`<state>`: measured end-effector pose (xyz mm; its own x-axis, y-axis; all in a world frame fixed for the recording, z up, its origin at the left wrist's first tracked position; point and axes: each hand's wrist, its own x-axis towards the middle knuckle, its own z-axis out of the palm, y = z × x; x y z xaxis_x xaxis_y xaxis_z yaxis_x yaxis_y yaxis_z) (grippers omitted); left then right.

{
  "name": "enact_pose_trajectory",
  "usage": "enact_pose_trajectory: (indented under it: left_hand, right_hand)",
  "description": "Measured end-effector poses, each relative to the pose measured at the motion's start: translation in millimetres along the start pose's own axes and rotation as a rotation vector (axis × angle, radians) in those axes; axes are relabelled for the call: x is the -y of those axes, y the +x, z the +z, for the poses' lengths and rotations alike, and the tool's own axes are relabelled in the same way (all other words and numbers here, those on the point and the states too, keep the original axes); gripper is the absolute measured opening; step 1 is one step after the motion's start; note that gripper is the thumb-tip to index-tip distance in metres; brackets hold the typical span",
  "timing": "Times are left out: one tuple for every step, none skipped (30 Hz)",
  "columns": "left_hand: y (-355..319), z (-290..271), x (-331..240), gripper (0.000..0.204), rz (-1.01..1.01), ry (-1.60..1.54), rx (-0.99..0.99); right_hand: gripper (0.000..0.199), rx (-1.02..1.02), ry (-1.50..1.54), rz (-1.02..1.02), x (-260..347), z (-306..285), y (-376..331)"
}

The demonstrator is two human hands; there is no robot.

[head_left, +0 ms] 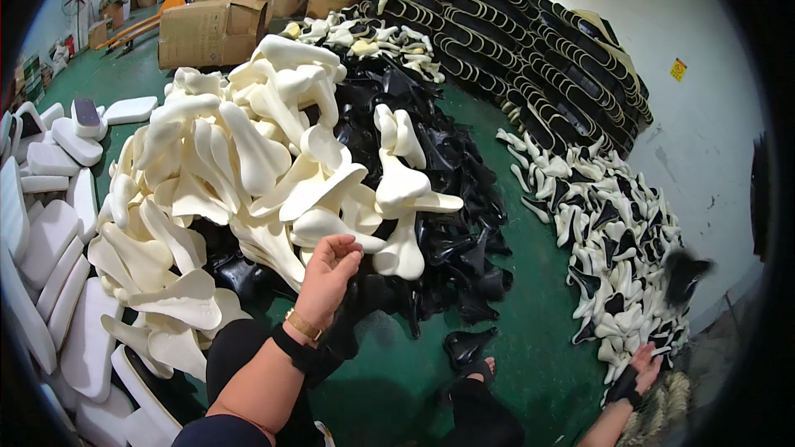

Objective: Assembling bicycle seats by inserting foam cushions into black plastic/vinyl covers on a factory floor.

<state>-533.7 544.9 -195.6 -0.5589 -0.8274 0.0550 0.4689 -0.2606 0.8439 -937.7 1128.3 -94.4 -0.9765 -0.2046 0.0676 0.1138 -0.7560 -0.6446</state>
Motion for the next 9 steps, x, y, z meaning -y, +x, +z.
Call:
enact_pose_trajectory:
  left_hand:
    - [-2,-6,-5,0.026,-0.025,-0.007,-0.036]
    - [-1,-7,-8,0.025,-0.036,-0.013,-0.053]
    - [1,-7,-10,0.025,-0.036,-0.022,-0.045]
    - [3,-3,-12,0.024,-0.064,-0.077,-0.062]
    - [0,-17,-15,0.024,-0.082,-0.083,-0.159]
    - [1,-18,-17,0.025,-0.078,-0.113,-0.16]
    - [2,-17,-16,0.025,-0.083,-0.114,-0.157]
    - [-1,-15,-20,0.026,-0.072,-0.123,-0.149]
    - [0,-12,-20,0.027,-0.067,-0.132,-0.139]
  right_hand:
    - [0.037,-0.325,0.084,-0.311,-31,43,1]
    - [0.034,0.083,-0.071,-0.066,-29,48,0]
    - [0.031,0.483,-0.227,0.186,-33,47,3]
    - [0.023,0.328,-0.256,-0.044,-66,40,12]
    - [0.018,0.116,-0.151,0.124,-161,121,-22]
    - [0.017,0.119,-0.214,0.239,-198,147,-46]
    - [0.016,0.126,-0.275,0.371,-238,170,-66]
    - [0.017,0.177,-0.341,0.487,-274,177,-84]
    - [0.027,0.266,-0.372,0.64,-312,167,-91]
